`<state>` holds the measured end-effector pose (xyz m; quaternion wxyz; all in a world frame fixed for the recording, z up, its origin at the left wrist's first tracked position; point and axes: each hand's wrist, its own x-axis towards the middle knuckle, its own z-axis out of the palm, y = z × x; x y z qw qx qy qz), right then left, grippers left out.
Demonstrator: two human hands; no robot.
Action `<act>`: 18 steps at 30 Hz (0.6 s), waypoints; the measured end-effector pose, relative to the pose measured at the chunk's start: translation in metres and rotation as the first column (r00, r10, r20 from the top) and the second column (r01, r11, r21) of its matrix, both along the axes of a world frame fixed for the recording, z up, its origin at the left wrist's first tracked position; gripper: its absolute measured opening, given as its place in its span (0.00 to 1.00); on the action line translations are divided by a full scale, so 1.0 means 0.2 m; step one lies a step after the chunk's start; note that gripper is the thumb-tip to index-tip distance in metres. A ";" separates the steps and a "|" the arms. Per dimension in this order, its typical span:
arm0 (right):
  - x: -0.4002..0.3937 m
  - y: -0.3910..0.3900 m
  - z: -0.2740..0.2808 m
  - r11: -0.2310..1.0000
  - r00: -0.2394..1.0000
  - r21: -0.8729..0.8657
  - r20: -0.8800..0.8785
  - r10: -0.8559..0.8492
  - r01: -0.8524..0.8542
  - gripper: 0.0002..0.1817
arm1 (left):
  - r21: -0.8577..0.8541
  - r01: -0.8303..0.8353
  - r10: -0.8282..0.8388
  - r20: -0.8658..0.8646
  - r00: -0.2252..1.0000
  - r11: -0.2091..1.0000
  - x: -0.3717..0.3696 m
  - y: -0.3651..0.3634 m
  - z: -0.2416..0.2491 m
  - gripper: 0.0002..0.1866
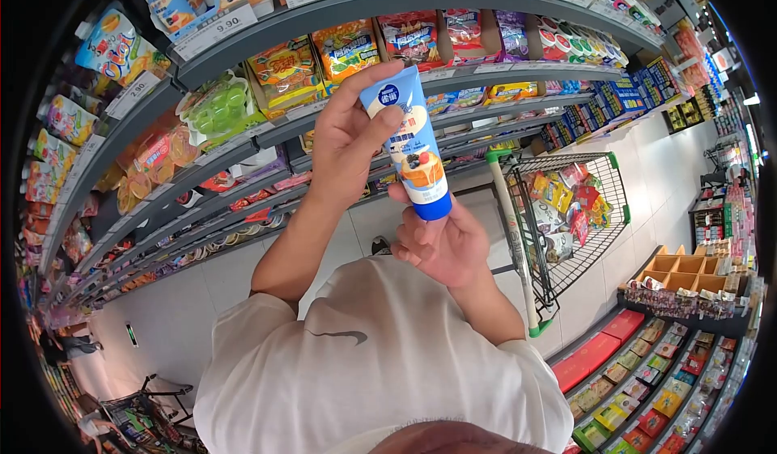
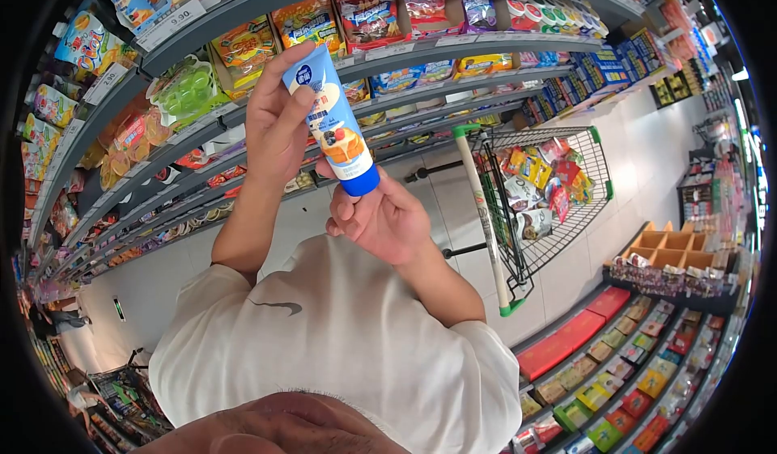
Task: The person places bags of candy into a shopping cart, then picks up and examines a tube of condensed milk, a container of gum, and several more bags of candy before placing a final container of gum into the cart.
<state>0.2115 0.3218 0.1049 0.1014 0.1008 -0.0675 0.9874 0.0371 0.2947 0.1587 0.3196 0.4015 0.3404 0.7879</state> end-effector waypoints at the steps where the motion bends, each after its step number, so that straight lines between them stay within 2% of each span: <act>1: 0.01 0.00 0.00 1.000 1.000 -0.010 -0.003 0.001 -0.001 0.33 | -0.007 0.002 -0.002 0.001 1.000 1.000 0.01 0.00 -0.01 0.23; 10: 0.15 0.08 -0.03 0.974 0.972 0.145 0.134 -0.195 0.175 0.33 | -0.065 0.036 -0.038 -0.027 0.999 0.997 0.10 0.14 -0.09 0.24; 13: 0.21 0.11 -0.03 0.905 0.890 0.304 0.254 -0.378 0.298 0.29 | 0.012 0.267 -0.266 0.124 0.956 0.964 0.15 0.19 -0.10 0.24; 16: 0.24 0.11 0.00 0.760 0.705 0.531 0.368 -0.606 0.376 0.31 | -0.017 0.319 -0.307 0.225 0.925 0.948 0.22 0.23 -0.12 0.24; 18: 0.28 0.13 -0.01 0.759 0.691 0.507 0.371 -0.620 0.408 0.33 | -0.009 0.349 -0.334 0.267 0.904 0.937 0.26 0.26 -0.14 0.25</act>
